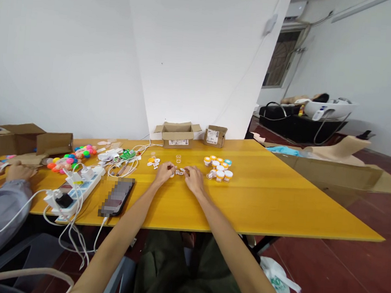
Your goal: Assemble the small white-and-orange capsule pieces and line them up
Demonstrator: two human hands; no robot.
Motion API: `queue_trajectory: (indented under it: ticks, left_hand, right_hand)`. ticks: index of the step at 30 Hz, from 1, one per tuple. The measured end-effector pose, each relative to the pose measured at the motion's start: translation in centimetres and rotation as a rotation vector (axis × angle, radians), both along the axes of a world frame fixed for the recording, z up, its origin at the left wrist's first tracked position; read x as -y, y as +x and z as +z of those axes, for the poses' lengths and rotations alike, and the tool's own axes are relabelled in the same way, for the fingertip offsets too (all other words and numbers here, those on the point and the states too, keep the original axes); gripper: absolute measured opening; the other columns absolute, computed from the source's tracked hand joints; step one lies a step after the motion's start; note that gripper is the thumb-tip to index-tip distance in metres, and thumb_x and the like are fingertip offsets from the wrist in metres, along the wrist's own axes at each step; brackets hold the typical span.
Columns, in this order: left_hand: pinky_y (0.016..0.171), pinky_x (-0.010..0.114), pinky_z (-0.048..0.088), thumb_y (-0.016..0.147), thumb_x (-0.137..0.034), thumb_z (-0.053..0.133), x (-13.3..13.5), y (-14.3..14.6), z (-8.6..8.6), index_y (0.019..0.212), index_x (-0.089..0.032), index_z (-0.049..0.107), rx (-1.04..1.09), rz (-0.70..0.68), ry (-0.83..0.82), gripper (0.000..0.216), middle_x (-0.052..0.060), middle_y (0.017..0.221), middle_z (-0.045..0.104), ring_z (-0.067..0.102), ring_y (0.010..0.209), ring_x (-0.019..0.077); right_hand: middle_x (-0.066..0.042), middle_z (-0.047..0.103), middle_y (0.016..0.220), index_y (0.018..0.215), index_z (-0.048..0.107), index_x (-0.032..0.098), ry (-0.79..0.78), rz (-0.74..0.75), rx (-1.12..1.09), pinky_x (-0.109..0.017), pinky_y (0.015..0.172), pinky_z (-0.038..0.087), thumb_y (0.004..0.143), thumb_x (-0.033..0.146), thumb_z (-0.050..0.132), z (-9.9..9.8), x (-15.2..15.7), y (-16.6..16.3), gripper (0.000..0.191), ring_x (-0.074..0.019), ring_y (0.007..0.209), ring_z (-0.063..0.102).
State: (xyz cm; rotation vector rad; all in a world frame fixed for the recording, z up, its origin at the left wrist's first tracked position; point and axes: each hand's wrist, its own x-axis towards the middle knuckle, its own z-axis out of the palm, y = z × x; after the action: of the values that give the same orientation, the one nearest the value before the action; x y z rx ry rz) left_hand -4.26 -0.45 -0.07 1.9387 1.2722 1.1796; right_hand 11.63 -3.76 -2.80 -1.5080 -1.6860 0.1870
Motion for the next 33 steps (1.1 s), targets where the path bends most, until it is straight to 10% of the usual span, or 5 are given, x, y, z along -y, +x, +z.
queue_trajectory:
  ticks: [33]
  left_hand:
    - [0.092,0.036,0.05,0.064,-0.012,0.061,0.6,-1.9,0.8,0.1,-0.021,0.066,-0.253,-0.272,-0.046,0.038,0.001,0.098,0.061,0.059,0.092,0.0189]
  right_hand:
    - [-0.007,0.068,0.104,0.099,0.069,0.022,-0.037,0.108,0.223,-0.032,0.089,0.046,0.088,0.012,0.055,1.4,1.5,-0.9,0.021,-0.0215,0.099,0.061]
